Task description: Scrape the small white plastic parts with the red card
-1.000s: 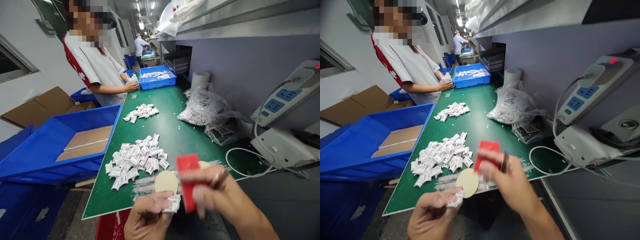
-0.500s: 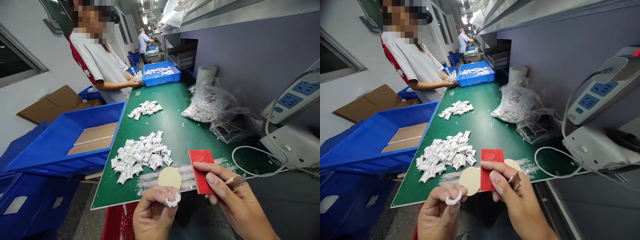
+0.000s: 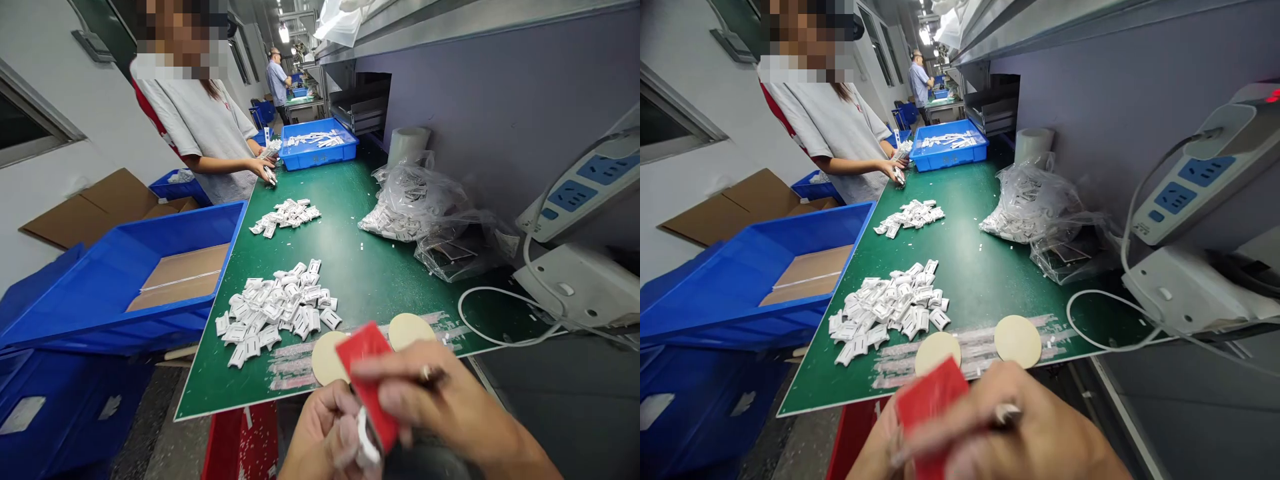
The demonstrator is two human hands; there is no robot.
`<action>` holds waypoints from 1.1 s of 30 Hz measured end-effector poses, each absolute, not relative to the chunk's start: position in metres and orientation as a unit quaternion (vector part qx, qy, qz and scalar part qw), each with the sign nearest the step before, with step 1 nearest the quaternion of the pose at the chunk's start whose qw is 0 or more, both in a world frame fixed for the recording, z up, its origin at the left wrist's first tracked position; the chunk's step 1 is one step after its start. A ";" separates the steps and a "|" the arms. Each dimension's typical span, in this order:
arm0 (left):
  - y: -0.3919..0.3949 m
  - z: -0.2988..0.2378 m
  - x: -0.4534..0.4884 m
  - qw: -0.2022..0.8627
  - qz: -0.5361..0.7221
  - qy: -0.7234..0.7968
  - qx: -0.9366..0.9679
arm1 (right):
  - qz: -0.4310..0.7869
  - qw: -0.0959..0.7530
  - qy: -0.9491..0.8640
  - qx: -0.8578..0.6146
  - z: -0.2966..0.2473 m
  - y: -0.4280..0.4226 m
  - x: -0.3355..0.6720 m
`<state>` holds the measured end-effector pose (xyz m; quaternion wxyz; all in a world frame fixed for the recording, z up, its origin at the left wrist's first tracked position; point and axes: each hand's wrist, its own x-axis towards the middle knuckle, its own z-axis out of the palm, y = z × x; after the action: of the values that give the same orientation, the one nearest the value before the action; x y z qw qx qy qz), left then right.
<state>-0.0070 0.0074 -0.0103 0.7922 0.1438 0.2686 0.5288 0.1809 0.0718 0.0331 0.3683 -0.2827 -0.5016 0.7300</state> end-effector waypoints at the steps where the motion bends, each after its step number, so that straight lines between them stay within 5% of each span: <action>1: 0.007 -0.013 -0.008 0.793 0.526 0.267 0.152 | 0.697 0.392 -0.508 -0.320 0.035 0.078 0.179; 15: 0.005 -0.016 -0.013 0.789 0.509 0.275 0.208 | 0.653 0.416 -0.494 -0.395 0.032 0.089 0.169; 22: 0.005 -0.017 -0.014 0.760 0.593 0.153 0.215 | 0.620 0.536 -0.355 -0.450 0.038 0.078 0.162; 29: 0.009 0.016 -0.015 0.788 0.548 0.273 0.072 | 0.701 0.489 -0.320 -0.409 0.031 0.059 0.175; 33: 0.009 0.006 -0.013 0.802 0.521 0.292 0.025 | 0.785 0.344 -0.443 -0.264 0.031 0.065 0.176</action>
<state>-0.0131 0.0094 0.0062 0.8015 0.0246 0.2918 0.5213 0.1758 0.0650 0.0311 0.3442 -0.2636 -0.4434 0.7845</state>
